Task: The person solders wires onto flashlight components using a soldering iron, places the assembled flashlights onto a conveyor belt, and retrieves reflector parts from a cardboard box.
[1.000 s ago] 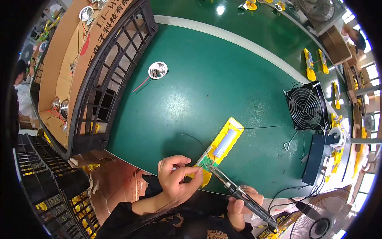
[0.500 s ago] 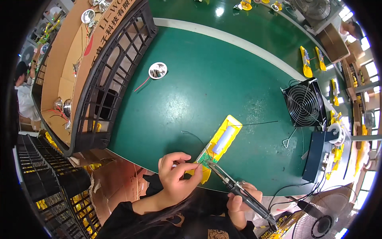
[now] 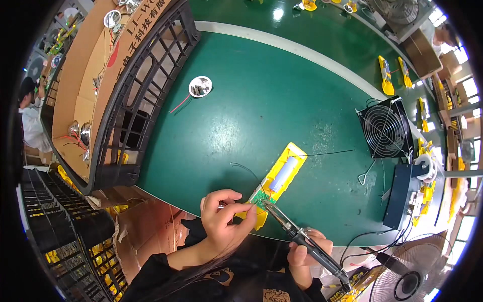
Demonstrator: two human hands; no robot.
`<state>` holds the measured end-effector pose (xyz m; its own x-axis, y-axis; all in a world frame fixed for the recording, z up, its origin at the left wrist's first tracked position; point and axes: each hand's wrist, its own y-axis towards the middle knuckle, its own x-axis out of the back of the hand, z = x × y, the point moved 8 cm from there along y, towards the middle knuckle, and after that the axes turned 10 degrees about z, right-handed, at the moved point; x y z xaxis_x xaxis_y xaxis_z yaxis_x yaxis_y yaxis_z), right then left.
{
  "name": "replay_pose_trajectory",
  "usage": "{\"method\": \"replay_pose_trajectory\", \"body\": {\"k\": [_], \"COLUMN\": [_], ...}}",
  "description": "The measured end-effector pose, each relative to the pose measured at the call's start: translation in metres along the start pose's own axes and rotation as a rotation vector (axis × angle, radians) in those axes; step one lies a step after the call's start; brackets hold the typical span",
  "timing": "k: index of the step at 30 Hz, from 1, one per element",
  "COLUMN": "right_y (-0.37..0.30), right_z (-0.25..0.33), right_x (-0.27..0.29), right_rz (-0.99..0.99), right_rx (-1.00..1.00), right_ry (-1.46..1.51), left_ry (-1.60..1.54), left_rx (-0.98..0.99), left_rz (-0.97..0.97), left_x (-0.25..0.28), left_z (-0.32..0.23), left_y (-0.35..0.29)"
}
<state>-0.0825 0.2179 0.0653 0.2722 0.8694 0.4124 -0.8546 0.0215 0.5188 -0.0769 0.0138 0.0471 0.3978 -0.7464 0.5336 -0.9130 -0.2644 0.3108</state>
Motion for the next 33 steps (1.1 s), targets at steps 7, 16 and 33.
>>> {"method": "replay_pose_trajectory", "body": {"k": [7,16,33], "right_y": [-0.006,-0.023,-0.021], "right_z": [-0.002,-0.026,-0.059], "right_x": [0.007,0.034,0.05], "right_rz": [-0.049,-0.157,-0.248], "right_rx": [0.025,0.021,-0.16], "right_ry": [-0.069,0.19,0.347], "left_ry": [-0.001,0.01,-0.476], "left_rx": [0.005,0.006,0.127], "left_rz": [0.013,0.003,0.277], "left_x": [-0.002,-0.001,0.018], "left_z": [0.001,-0.001,0.026], "left_y": [-0.001,-0.002,-0.021]}}
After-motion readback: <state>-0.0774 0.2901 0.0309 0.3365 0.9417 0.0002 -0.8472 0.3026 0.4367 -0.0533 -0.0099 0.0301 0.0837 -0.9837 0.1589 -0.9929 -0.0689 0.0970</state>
